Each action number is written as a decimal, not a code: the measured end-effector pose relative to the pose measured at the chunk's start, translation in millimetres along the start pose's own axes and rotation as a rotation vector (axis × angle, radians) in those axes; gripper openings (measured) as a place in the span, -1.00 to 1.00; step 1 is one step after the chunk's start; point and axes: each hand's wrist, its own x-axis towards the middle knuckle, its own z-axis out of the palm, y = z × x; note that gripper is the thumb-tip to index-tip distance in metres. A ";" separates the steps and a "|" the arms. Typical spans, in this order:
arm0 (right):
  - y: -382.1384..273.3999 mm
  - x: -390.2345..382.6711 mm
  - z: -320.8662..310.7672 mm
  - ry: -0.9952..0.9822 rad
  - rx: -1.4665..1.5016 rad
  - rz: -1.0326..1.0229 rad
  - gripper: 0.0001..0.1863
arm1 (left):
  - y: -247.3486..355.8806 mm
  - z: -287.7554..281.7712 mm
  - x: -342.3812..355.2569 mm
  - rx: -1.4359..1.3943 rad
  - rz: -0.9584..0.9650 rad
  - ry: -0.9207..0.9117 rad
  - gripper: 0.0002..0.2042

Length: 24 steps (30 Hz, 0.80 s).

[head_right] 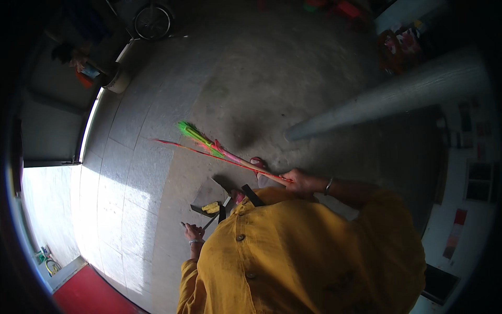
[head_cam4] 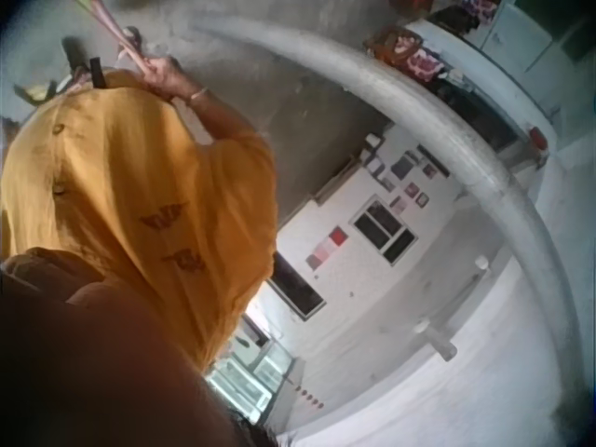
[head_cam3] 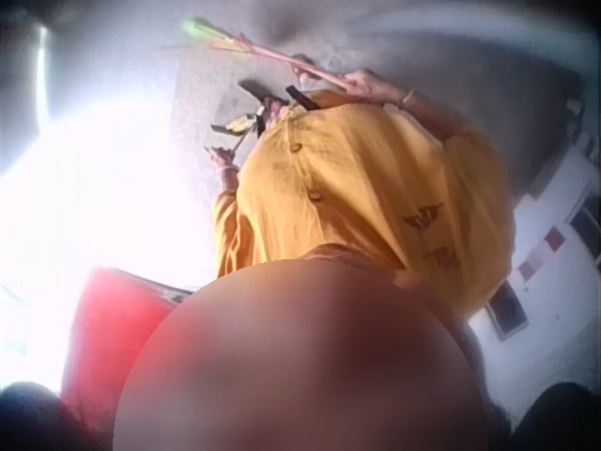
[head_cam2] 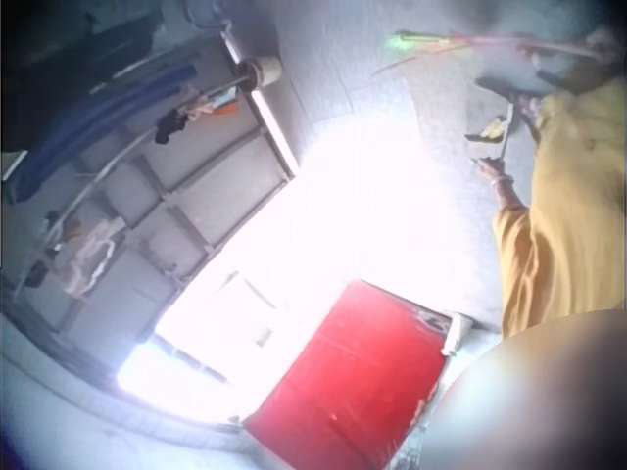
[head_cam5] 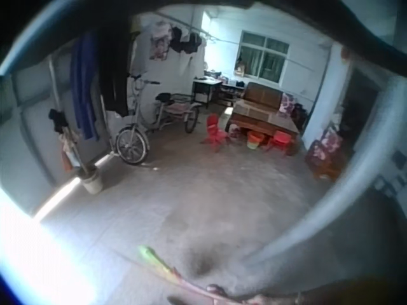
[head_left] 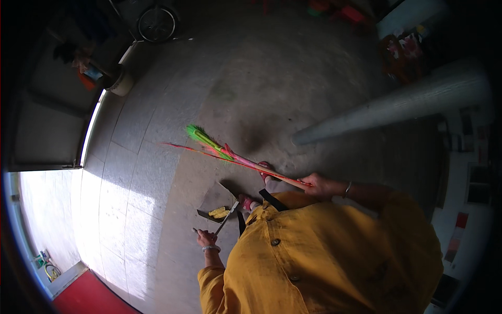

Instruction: The person walks around the outdoor patio while holding and handling a fly swatter and a small broom.

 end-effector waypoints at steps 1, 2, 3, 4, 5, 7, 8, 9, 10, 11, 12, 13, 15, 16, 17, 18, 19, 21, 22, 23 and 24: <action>-0.2 -0.7 0.5 0.009 0.004 0.001 -0.66 | -2.0 -1.2 -2.8 -0.027 -0.041 0.009 -0.56; -2.9 0.0 -0.3 -0.006 -0.006 0.035 -0.67 | -2.1 -1.3 -7.0 -0.057 -0.081 0.020 -0.55; -4.5 -0.4 -0.7 -0.021 -0.016 0.070 -0.68 | -2.4 -0.9 -11.5 -0.094 -0.123 0.033 -0.53; -0.4 2.0 0.0 -0.013 -0.014 0.069 -0.68 | -2.4 1.0 -15.4 -0.091 -0.118 0.026 -0.53; 8.0 7.6 1.1 -0.001 -0.080 -0.018 -0.69 | -1.6 3.5 -20.1 -0.170 -0.152 0.064 -0.52; 9.5 7.3 4.9 0.013 -0.138 -0.101 -0.70 | -5.2 3.5 -27.8 -0.287 -0.204 0.144 -0.51; 3.4 8.2 6.4 0.050 -0.109 -0.091 -0.70 | -7.9 0.9 -24.5 -0.282 -0.202 0.141 -0.51; 0.4 8.1 6.9 0.088 -0.078 -0.081 -0.63 | -10.6 -2.4 -19.6 -0.337 -0.281 0.161 -0.51; 1.7 7.7 6.8 0.092 -0.072 -0.079 -0.63 | -12.4 -5.6 -15.3 -0.392 -0.359 0.182 -0.50; 3.8 9.1 5.5 0.048 -0.128 -0.109 -0.67 | -12.1 -6.6 -13.5 -0.388 -0.358 0.180 -0.50; 5.6 10.1 4.4 0.004 -0.182 -0.140 -0.67 | -11.7 -7.5 -11.5 -0.390 -0.366 0.165 -0.50; 6.7 10.3 4.1 0.007 -0.176 -0.138 -0.67 | -11.2 -7.2 -9.1 -0.391 -0.374 0.150 -0.50; 8.8 11.7 6.8 0.015 -0.133 -0.140 -0.66 | -3.6 -2.3 -8.7 -0.401 -0.364 0.151 -0.50; 10.4 12.2 6.9 0.017 -0.124 -0.140 -0.66 | 0.6 1.5 -7.9 -0.416 -0.356 0.149 -0.51; 11.9 12.2 6.4 0.014 -0.103 -0.166 -0.65 | 4.9 5.1 -8.0 -0.408 -0.352 0.151 -0.51; 14.4 12.3 6.3 0.013 -0.082 -0.193 -0.65 | 10.7 9.9 -10.2 -0.403 -0.314 0.127 -0.52; 15.0 12.0 5.4 0.018 -0.070 -0.195 -0.65 | 16.1 14.1 -12.0 -0.399 -0.275 0.103 -0.53; 16.2 11.8 4.9 -0.024 -0.093 -0.191 -0.64 | 23.4 20.9 -11.6 -0.303 -0.199 0.103 -0.54; 19.5 12.1 6.7 -0.018 -0.083 -0.193 -0.64 | 25.4 22.9 -9.6 -0.219 -0.128 0.103 -0.56; 22.3 11.7 7.6 -0.014 -0.058 -0.218 -0.64 | 27.6 20.8 -3.0 -0.211 -0.120 0.102 -0.56; 26.1 11.7 8.4 -0.010 -0.034 -0.244 -0.64 | 30.3 14.8 8.0 -0.172 -0.122 0.139 -0.56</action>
